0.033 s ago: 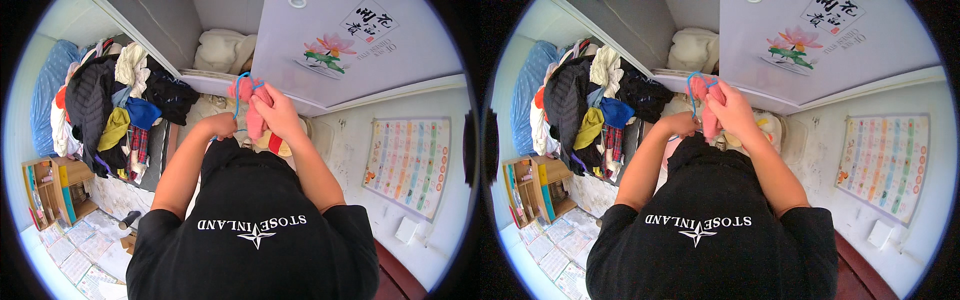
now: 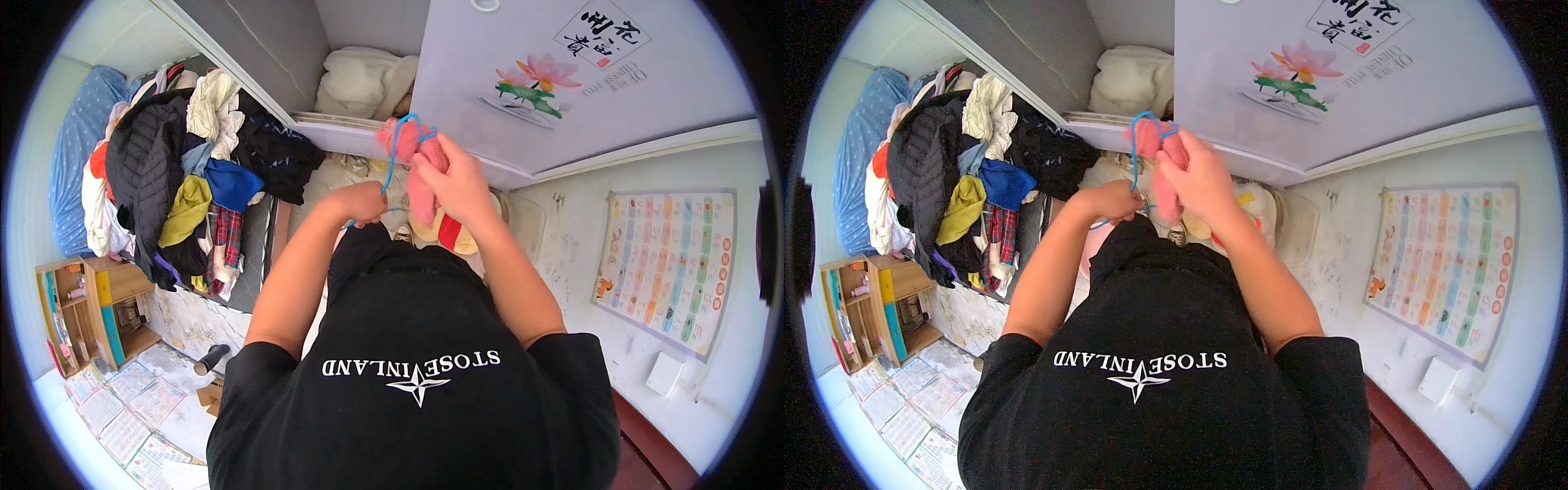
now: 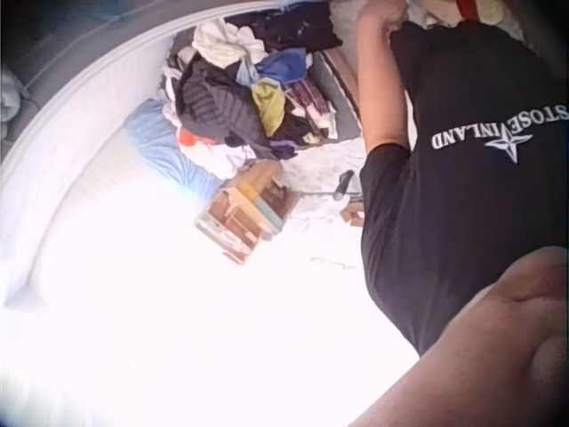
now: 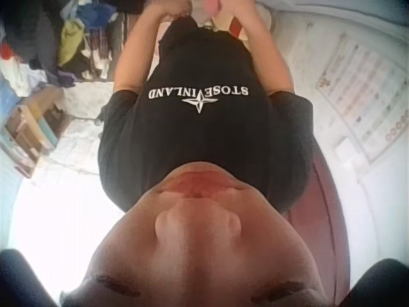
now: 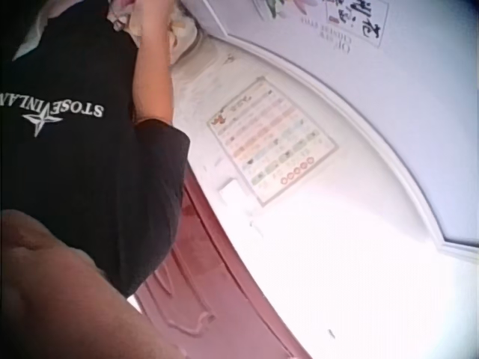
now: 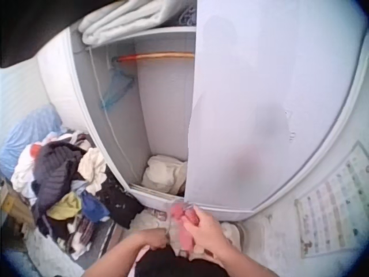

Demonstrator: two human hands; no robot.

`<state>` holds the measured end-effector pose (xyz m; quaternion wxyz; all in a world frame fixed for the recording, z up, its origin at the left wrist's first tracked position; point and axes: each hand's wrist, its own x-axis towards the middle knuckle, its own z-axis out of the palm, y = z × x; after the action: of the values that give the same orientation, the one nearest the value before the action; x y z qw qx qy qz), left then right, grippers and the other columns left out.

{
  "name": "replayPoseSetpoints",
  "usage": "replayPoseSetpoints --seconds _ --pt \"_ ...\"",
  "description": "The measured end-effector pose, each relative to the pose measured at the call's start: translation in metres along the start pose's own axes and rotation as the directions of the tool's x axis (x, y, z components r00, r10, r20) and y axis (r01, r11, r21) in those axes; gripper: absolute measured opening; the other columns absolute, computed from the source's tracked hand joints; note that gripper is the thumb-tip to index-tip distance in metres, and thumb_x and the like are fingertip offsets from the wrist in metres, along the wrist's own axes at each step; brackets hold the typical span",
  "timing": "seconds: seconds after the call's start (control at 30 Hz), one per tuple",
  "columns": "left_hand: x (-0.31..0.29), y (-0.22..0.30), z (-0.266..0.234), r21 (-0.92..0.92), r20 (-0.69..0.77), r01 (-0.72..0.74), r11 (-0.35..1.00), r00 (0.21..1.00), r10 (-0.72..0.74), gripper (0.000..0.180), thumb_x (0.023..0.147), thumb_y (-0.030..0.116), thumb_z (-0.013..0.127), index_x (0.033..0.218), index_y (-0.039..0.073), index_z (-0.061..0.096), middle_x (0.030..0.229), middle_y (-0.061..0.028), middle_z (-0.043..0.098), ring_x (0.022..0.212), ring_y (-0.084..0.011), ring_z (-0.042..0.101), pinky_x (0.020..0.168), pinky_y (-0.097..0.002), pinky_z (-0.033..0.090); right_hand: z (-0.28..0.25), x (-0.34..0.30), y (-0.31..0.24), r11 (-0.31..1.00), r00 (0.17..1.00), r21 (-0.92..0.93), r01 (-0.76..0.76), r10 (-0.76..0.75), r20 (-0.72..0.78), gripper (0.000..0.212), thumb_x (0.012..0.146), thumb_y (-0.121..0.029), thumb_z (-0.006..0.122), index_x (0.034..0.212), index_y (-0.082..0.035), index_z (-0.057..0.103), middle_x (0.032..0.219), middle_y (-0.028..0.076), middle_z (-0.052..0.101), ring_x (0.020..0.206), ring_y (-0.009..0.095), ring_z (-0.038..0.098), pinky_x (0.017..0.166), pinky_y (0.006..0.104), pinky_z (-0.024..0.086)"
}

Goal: The person places a pink cloth onto a blue hanger and adjusts it repeatedly. They then pick up a dark garment, place it on the hanger, and hang it in a closet. Finally, they pick up a purple hanger.

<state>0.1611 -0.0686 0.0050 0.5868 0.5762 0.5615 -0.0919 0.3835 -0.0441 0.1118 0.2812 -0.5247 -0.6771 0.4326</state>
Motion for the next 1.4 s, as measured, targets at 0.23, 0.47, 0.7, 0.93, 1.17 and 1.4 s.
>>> replayPoseSetpoints --seconds 0.23,0.47,0.7,0.93,1.17,1.4 --pt "-0.064 -0.005 -0.067 -0.489 0.365 -0.187 0.852 0.843 0.394 0.096 0.097 0.078 0.049 0.154 0.000 0.046 0.121 -0.0192 0.073 0.114 -0.0290 0.069 0.101 -0.0424 0.054 -0.027 0.015 0.050 0.963 0.997 0.269 0.005 0.017 -0.080 0.023 0.097 -0.021 0.069 0.102 0.000 0.062 0.084 0.010 0.068 0.077 0.020 0.063 0.074 0.0381 0.052" --pt "-0.064 -0.029 -0.040 -0.565 -0.174 -0.631 0.532 0.721 0.671 0.113 0.071 0.048 0.091 0.163 0.007 0.038 0.161 -0.0160 0.045 0.150 -0.0301 0.039 0.123 -0.0471 0.030 -0.034 0.023 0.032 0.431 0.956 0.898 -0.085 0.289 -0.048 0.020 0.101 -0.014 0.067 0.118 -0.004 0.066 0.103 0.004 0.072 0.087 0.015 0.069 0.078 0.0341 0.057" --pt "-0.081 -0.008 0.043 -0.890 -0.176 -0.373 0.260 0.810 0.560 0.080 0.082 0.011 0.066 0.159 -0.002 0.044 0.142 -0.0176 0.059 0.092 -0.0165 0.054 0.070 -0.0275 0.044 -0.045 0.006 0.060 0.455 0.920 0.807 -0.377 0.284 0.270 0.030 0.098 -0.016 0.069 0.123 0.000 0.065 0.108 0.008 0.072 0.097 0.018 0.072 0.085 0.0355 0.059" --pt "-0.106 -0.021 0.049 -0.866 -0.251 -0.426 0.260 0.822 0.512 0.095 0.062 0.005 0.052 0.157 -0.001 0.048 0.139 -0.0197 0.062 0.076 -0.0135 0.048 0.061 -0.0238 0.038 -0.096 0.011 0.123 0.280 0.896 0.917 -0.285 0.416 0.152 0.024 0.094 -0.009 0.063 0.117 0.000 0.065 0.108 0.011 0.072 0.097 0.022 0.072 0.084 0.0386 0.061" --pt "-0.104 -0.011 0.050 -0.774 -0.142 -0.431 0.464 0.832 0.536 0.101 0.060 0.015 0.053 0.159 -0.003 0.044 0.142 -0.0204 0.060 0.075 -0.0129 0.046 0.062 -0.0229 0.038 -0.096 0.021 0.066 0.485 0.931 0.798 -0.358 0.249 0.266 0.037 0.095 -0.020 0.076 0.124 -0.001 0.064 0.110 0.007 0.071 0.096 0.016 0.070 0.085 0.0348 0.059" --pt "-0.105 -0.005 0.055 -0.792 -0.162 -0.430 0.434 0.832 0.530 0.098 0.060 0.006 0.051 0.158 -0.003 0.046 0.141 -0.0195 0.062 0.075 -0.0127 0.046 0.063 -0.0243 0.040 -0.097 0.022 0.064 0.642 0.930 0.678 -0.357 0.175 0.323 0.054 0.093 -0.013 0.079 0.141 -0.003 0.056 0.123 0.005 0.067 0.109 0.014 0.067 0.093 0.0343 0.056"
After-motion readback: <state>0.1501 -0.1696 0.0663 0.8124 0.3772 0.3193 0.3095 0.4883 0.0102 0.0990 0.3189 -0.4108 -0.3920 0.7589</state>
